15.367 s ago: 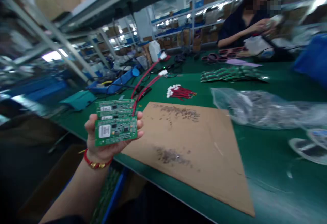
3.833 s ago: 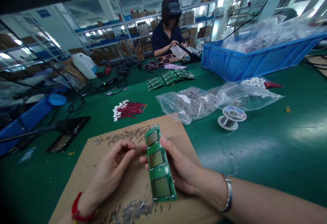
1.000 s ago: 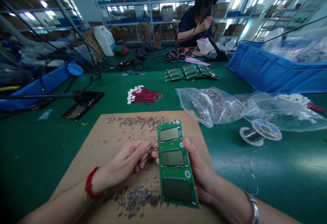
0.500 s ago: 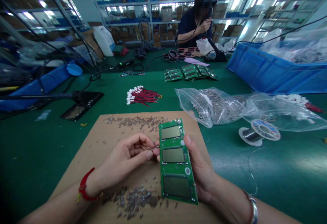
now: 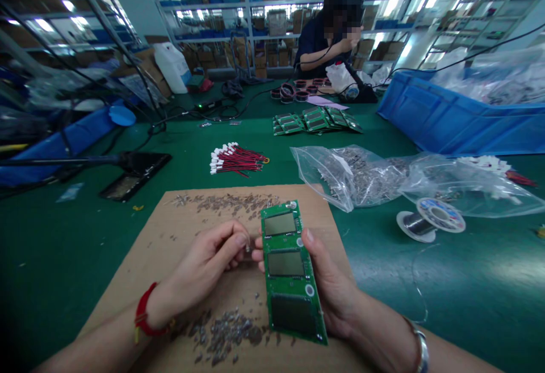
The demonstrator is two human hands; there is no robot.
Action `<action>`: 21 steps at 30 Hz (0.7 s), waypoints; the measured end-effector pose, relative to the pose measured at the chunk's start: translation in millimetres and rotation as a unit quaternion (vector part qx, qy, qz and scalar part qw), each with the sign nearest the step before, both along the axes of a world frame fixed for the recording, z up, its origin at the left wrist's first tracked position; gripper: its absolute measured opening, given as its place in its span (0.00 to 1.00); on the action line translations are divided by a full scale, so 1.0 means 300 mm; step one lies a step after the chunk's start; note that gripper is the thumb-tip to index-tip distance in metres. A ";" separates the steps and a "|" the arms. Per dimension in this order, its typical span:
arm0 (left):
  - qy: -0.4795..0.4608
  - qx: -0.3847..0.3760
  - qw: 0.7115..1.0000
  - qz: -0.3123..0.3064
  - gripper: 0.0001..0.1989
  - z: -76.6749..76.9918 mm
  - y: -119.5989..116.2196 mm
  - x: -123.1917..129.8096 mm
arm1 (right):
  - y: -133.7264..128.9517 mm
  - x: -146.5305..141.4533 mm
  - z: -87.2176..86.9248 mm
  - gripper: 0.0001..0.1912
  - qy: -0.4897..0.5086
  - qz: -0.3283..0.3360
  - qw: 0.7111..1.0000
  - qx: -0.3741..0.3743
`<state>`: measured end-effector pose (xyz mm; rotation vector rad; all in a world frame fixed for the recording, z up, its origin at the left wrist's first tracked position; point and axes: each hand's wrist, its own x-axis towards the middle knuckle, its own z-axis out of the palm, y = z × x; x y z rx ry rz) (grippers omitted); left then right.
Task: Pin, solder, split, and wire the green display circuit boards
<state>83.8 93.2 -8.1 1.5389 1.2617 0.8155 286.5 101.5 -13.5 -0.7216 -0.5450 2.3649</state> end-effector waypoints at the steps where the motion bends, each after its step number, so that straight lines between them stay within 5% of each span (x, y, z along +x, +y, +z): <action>1: -0.006 0.006 1.000 0.006 0.14 -0.002 -0.001 0.002 | 0.000 0.000 -0.001 0.29 0.003 0.001 1.000 0.000; 8: -0.085 0.009 0.995 0.044 0.07 0.003 -0.010 0.008 | 0.008 -0.006 -0.011 0.31 -0.012 -0.002 1.000 0.008; 15: -0.085 0.058 0.989 0.107 0.07 0.033 -0.002 -0.016 | 0.013 -0.008 0.051 0.24 -0.152 0.054 0.985 0.062; 19: -0.030 0.128 0.985 0.115 0.05 0.036 0.001 -0.025 | 0.007 -0.014 0.035 0.19 -0.206 0.097 0.957 0.181; 21: 0.009 0.166 0.980 0.105 0.04 0.035 0.000 -0.029 | 0.007 -0.014 0.023 0.20 -0.259 0.145 0.909 0.293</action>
